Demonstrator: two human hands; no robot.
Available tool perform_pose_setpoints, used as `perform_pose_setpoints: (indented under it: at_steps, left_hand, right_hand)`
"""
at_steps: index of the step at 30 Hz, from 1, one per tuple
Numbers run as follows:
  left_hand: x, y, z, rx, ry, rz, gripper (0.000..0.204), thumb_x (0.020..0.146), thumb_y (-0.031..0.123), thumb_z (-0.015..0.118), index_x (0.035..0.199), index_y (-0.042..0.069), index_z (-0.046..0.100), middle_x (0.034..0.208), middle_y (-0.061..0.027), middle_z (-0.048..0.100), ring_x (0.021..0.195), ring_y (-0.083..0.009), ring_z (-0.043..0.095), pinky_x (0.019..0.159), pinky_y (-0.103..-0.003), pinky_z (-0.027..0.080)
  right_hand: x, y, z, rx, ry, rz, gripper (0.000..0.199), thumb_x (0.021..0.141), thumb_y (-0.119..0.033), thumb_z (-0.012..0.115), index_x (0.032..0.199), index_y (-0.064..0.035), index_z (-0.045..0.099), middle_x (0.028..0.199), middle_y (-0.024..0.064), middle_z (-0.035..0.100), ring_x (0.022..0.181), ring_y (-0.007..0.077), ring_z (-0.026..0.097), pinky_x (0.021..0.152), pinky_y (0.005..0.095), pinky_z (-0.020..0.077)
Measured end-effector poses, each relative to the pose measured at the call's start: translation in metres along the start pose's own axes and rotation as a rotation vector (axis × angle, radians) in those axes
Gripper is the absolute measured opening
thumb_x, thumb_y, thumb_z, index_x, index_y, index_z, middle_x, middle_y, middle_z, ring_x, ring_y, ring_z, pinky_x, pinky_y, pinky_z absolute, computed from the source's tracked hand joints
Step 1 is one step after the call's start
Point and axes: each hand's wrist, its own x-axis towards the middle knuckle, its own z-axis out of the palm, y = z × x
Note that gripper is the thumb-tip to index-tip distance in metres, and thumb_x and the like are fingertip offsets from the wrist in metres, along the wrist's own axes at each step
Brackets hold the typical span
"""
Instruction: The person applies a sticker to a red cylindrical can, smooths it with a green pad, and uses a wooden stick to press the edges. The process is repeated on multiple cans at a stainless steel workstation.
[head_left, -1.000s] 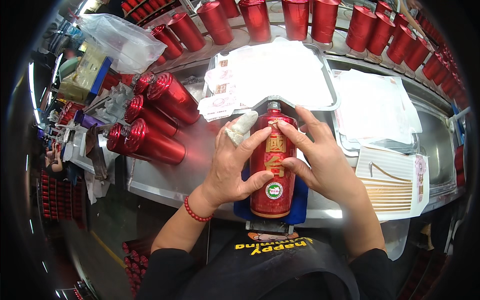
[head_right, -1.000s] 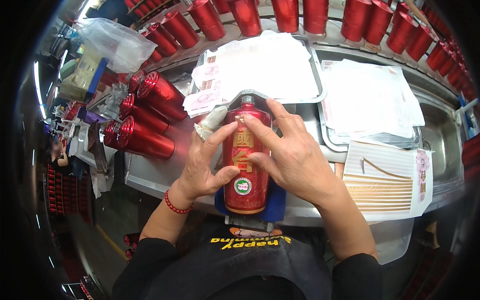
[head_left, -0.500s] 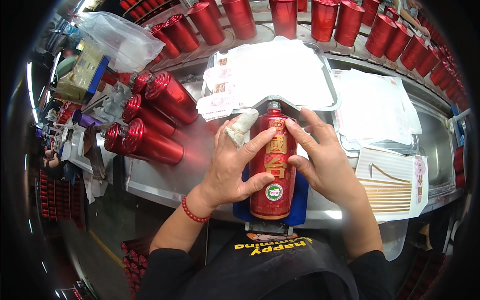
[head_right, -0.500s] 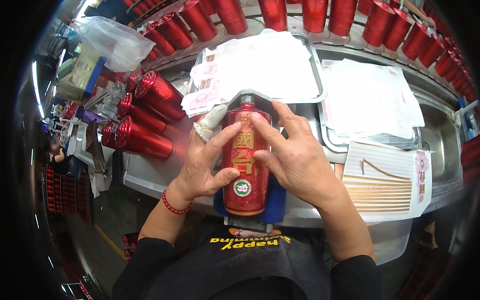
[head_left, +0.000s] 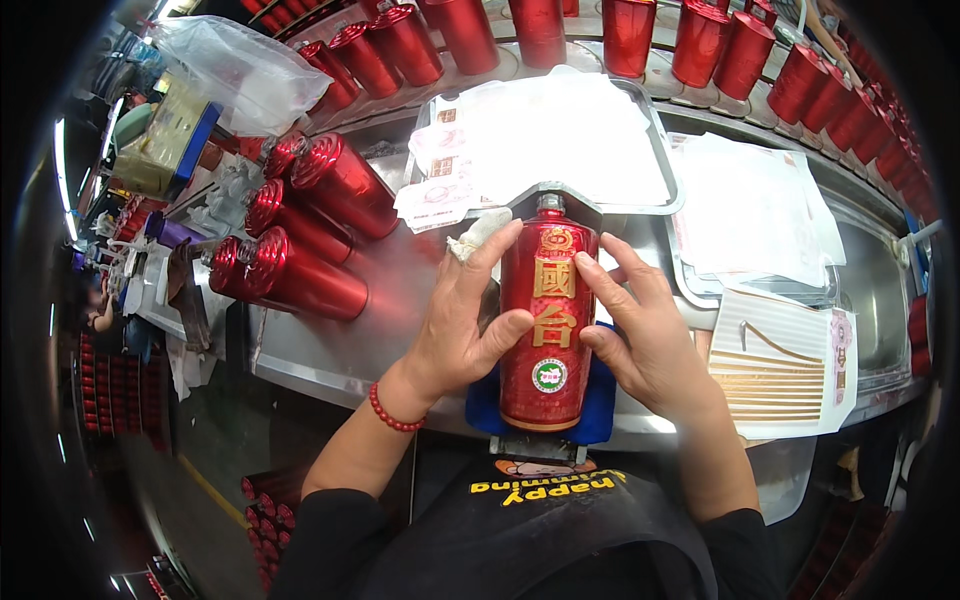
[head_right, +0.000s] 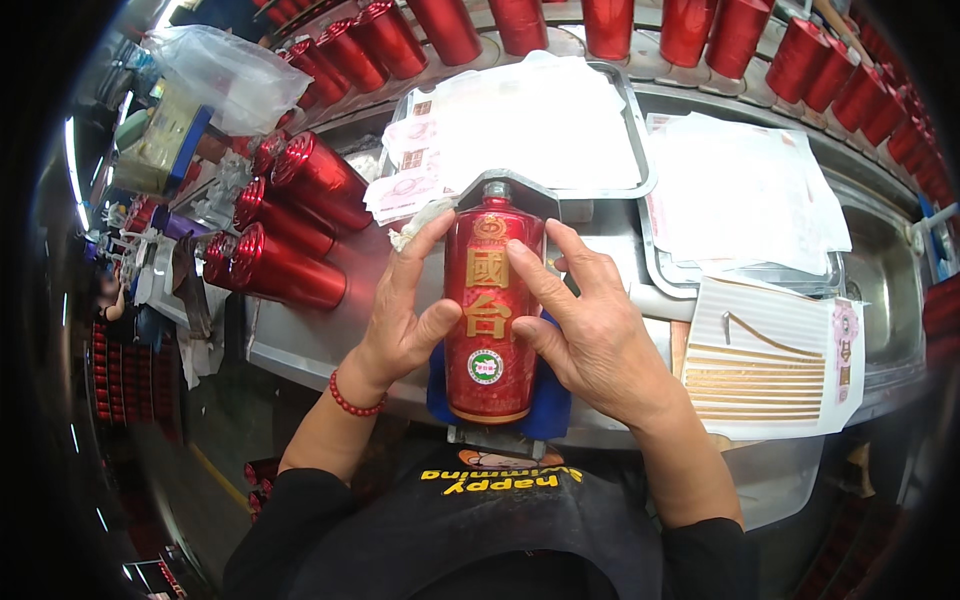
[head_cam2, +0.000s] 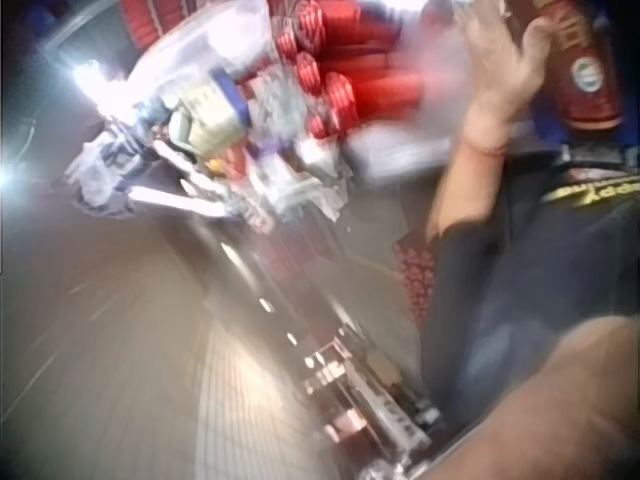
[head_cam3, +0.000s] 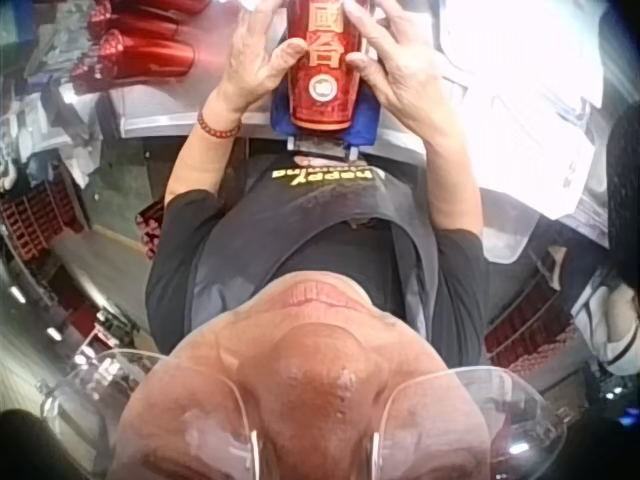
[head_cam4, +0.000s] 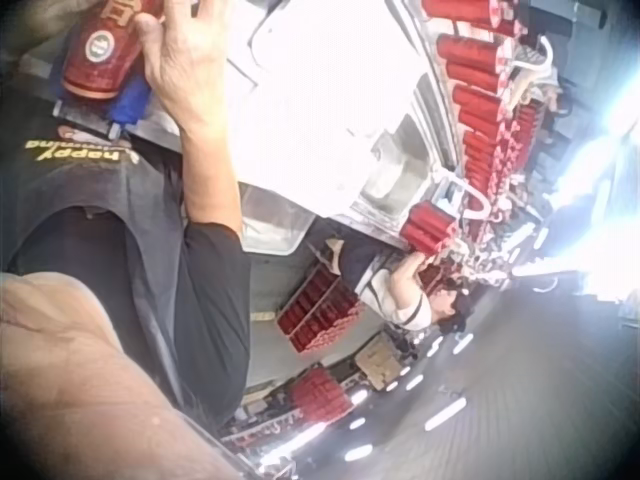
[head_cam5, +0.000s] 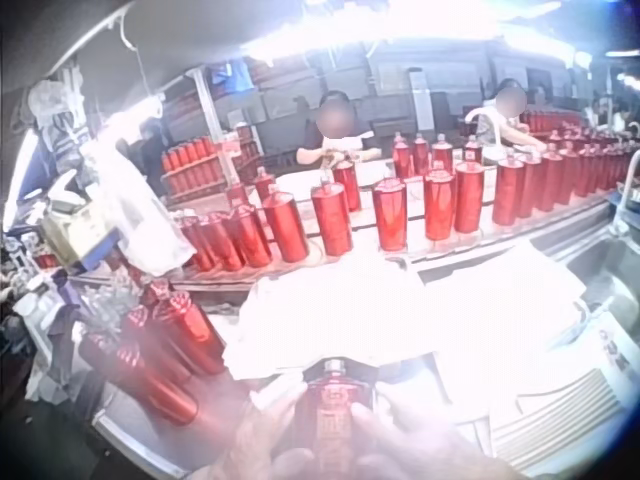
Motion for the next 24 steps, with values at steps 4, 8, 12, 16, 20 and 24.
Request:
perform_pose_setpoints:
  at_steps: [4,8,12,16,20,24]
  left_hand:
    - [0.001,0.001,0.007,-0.162,0.046,-0.148,0.075,0.101,0.050,0.059,0.149,-0.004,0.040,0.146,-0.0258,0.048,0.137,-0.0379,0.046,0.116,-0.044,0.033]
    - [0.007,0.000,0.017,-0.318,0.113,-0.217,0.070,0.100,0.045,0.062,0.144,-0.005,0.043,0.143,-0.0246,0.052,0.135,-0.0331,0.049,0.114,-0.042,0.036]
    - [0.012,-0.002,0.024,-0.323,0.125,-0.270,0.063,0.099,0.036,0.066,0.142,-0.004,0.044,0.140,-0.0209,0.053,0.131,-0.0284,0.050,0.113,-0.040,0.036]
    - [0.012,-0.001,0.023,-0.346,0.101,-0.314,0.061,0.099,0.029,0.066,0.145,-0.003,0.042,0.139,-0.0148,0.050,0.130,-0.0213,0.047,0.113,-0.036,0.034]
    - [0.013,-0.001,0.024,-0.336,0.119,-0.292,0.058,0.100,0.028,0.065,0.144,-0.002,0.042,0.137,-0.0139,0.051,0.128,-0.0196,0.047,0.112,-0.035,0.036]
    - [0.016,-0.001,0.026,-0.418,0.194,-0.337,0.056,0.098,0.034,0.067,0.135,-0.004,0.049,0.131,-0.0224,0.059,0.123,-0.0296,0.057,0.106,-0.040,0.042]
  right_hand:
    - [-0.002,0.002,0.003,0.020,0.016,0.009,0.064,0.090,-0.021,0.075,0.149,-0.0133,0.052,0.149,0.0258,0.045,0.113,0.0365,0.058,0.100,0.0456,0.0498]
    - [-0.003,0.001,0.005,0.029,0.011,-0.002,0.065,0.089,-0.020,0.076,0.149,-0.0131,0.052,0.148,0.0256,0.045,0.113,0.0366,0.058,0.100,0.0455,0.0497]
    - [-0.004,0.001,0.005,0.018,0.026,-0.014,0.065,0.088,-0.019,0.076,0.148,-0.0127,0.053,0.148,0.0252,0.045,0.112,0.0364,0.057,0.099,0.0453,0.0500]
    - [-0.006,0.002,0.005,0.051,-0.047,0.028,0.060,0.097,-0.031,0.067,0.149,-0.0072,0.051,0.154,0.0217,0.040,0.118,0.0345,0.052,0.106,0.0445,0.0422]
    - [-0.004,0.000,0.004,0.004,-0.030,0.020,0.059,0.093,-0.027,0.071,0.147,-0.0096,0.053,0.152,0.0232,0.042,0.116,0.0353,0.054,0.103,0.0445,0.0454]
    - [0.000,-0.003,0.003,-0.026,0.024,-0.008,0.062,0.087,-0.019,0.077,0.145,-0.0148,0.056,0.147,0.0266,0.046,0.112,0.0374,0.058,0.098,0.0447,0.0509]
